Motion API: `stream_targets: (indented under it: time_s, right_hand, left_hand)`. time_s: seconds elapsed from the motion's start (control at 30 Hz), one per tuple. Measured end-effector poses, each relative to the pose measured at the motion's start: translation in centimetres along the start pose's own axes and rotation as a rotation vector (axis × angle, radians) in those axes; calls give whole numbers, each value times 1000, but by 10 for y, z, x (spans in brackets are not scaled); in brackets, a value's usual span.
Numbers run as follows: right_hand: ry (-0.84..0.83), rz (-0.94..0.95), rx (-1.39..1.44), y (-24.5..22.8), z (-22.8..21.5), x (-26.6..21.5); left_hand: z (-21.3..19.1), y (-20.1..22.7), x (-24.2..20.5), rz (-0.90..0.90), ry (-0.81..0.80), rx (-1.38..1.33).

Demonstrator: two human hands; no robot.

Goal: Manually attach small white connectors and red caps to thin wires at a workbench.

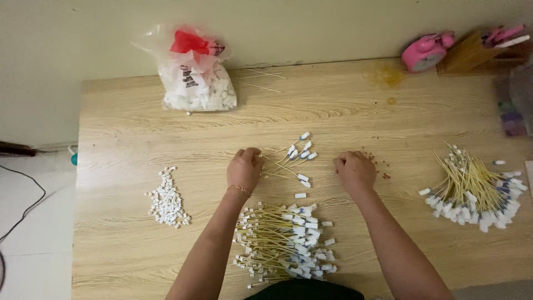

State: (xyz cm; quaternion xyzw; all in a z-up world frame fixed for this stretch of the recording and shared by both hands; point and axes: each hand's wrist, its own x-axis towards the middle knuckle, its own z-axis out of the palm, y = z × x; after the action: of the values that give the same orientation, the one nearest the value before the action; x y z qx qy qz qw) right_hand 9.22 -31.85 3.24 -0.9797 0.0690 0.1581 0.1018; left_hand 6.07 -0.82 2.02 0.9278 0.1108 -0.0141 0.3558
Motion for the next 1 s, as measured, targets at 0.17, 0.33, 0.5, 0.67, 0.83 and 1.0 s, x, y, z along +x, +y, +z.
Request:
stream_targets:
  time_s: [0.17, 0.33, 0.5, 0.67, 0.83, 1.0]
  right_hand:
    - [106, -53, 12, 7, 8, 3]
    - [79, -35, 205, 3, -6, -3]
    - [122, -55, 494, 19, 6, -1]
    - [11, -30, 763, 16, -10, -10]
    - [-104, 95, 980, -1, -24, -15]
    - [-105, -4, 1192, 6, -10, -14]
  left_hand:
    - [10, -6, 12, 32, 19, 80]
    - [11, -12, 9, 132, 77, 117]
    - [12, -16, 3, 293, 182, 81]
    - [-11, 7, -13, 140, 155, -106]
    - [-22, 18, -34, -62, 97, -339]
    - [-14, 9, -55, -108, 156, -927]
